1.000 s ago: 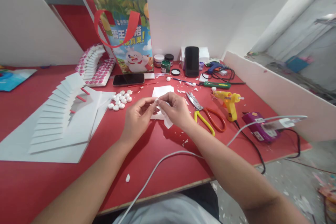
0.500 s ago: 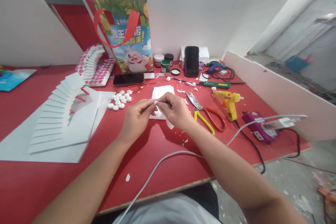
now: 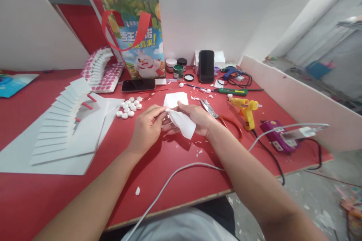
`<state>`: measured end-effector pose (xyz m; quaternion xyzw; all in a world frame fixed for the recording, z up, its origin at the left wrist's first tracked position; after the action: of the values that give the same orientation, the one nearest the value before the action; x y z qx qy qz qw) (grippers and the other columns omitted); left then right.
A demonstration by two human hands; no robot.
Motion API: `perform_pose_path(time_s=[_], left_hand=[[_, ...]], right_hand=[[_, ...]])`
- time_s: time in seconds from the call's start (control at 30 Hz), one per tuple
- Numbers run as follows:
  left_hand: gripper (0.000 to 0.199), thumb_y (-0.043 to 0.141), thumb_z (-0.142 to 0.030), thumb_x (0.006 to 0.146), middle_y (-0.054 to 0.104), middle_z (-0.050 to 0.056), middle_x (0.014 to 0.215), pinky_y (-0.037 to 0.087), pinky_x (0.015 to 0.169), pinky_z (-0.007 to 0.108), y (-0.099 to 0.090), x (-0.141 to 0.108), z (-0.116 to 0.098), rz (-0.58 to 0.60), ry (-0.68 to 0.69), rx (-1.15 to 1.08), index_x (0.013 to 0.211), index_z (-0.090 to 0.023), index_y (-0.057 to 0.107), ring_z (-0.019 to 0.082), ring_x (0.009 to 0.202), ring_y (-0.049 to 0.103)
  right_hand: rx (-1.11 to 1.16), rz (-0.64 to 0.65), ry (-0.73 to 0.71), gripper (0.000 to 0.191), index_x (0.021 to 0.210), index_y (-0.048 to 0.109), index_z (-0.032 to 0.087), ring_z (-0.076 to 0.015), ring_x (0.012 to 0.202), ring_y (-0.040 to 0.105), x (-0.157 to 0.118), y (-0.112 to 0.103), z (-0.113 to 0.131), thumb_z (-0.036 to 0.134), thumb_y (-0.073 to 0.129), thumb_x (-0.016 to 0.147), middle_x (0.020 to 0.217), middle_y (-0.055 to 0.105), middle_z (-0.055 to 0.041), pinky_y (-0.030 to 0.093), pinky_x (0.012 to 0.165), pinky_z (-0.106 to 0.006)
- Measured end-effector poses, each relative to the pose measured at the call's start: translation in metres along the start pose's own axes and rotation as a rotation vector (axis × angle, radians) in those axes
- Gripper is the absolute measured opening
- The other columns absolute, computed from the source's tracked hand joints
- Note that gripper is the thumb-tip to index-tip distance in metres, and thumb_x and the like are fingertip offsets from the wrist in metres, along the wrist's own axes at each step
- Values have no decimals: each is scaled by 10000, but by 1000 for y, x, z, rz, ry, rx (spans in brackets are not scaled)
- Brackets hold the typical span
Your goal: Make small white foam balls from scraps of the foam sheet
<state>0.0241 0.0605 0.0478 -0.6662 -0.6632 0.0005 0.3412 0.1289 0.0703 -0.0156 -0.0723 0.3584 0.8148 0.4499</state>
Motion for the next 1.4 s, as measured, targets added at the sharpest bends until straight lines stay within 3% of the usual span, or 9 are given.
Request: perform_pose_path(time_s=[0.13,0.37,0.57,0.73,0.93,1.1,1.27,1.4], left_hand=[[226,528,-220,942,681,47,870,476,765,261,0,-1,-5,1,42,11,984,-189,747,170,810,629],[243,529,-245,952,687,55,890,477,775,273,2,0,-2,21,17,5,1022,-196,755,179,834,635],[233,561,-263,935,705,52,861,483,736,268,1,0,2,7,-34,-17,1008,-161,757,175,807,637],[237,583,-286,921,723,52,862,499,731,270,0,-1,9,-13,-86,-42,1002,-152,760,182,818,658],[225,601,-286,915,718,42,832,502,722,261,1,-3,12,-45,-124,-71,998,-149,760,173,795,660],[204,576,-253,938,703,40,814,489,706,252,-2,-3,-2,-91,-17,36,963,-153,752,153,756,637],[235,519,-235,973,718,59,847,496,744,264,-6,-7,-21,-170,177,241,993,-152,737,158,776,644],[285,480,-226,988,744,107,934,506,804,319,-1,-10,-28,-154,263,355,1108,-130,720,198,849,666]], right_hand=[[44,95,99,427,933,610,129,-185,629,658,-2,11,-11,371,277,1044,750,700,-108,570,645,-334],[69,57,-15,271,848,641,138,-94,505,412,-1,7,-3,313,489,987,674,574,-16,449,519,-237],[-110,0,-190,289,852,655,138,-70,543,457,-2,2,11,369,800,757,686,562,18,398,499,-207],[-275,-137,-308,362,976,621,157,-88,574,528,-4,-7,22,346,812,733,683,591,38,399,515,-212],[-532,-379,-444,334,726,559,168,-68,489,407,-11,-16,34,395,804,708,555,509,66,268,461,-219],[-838,-618,-661,200,644,565,175,-99,553,467,-27,-7,48,275,659,791,589,559,30,328,535,-248],[-837,-580,-744,169,705,584,182,-109,582,508,-30,4,44,295,599,830,638,596,22,360,561,-248],[-813,-567,-749,178,731,593,180,-120,602,528,-31,3,46,312,597,850,662,611,11,375,577,-255]])
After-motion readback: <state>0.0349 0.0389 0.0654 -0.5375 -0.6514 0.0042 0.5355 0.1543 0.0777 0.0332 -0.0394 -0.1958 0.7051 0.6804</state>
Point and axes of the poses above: each hand's wrist, its own x-axis towards the middle knuckle, its own y-axis out of the palm, z = x × y, the point moved 10 cm from there along x, towards the middle knuckle
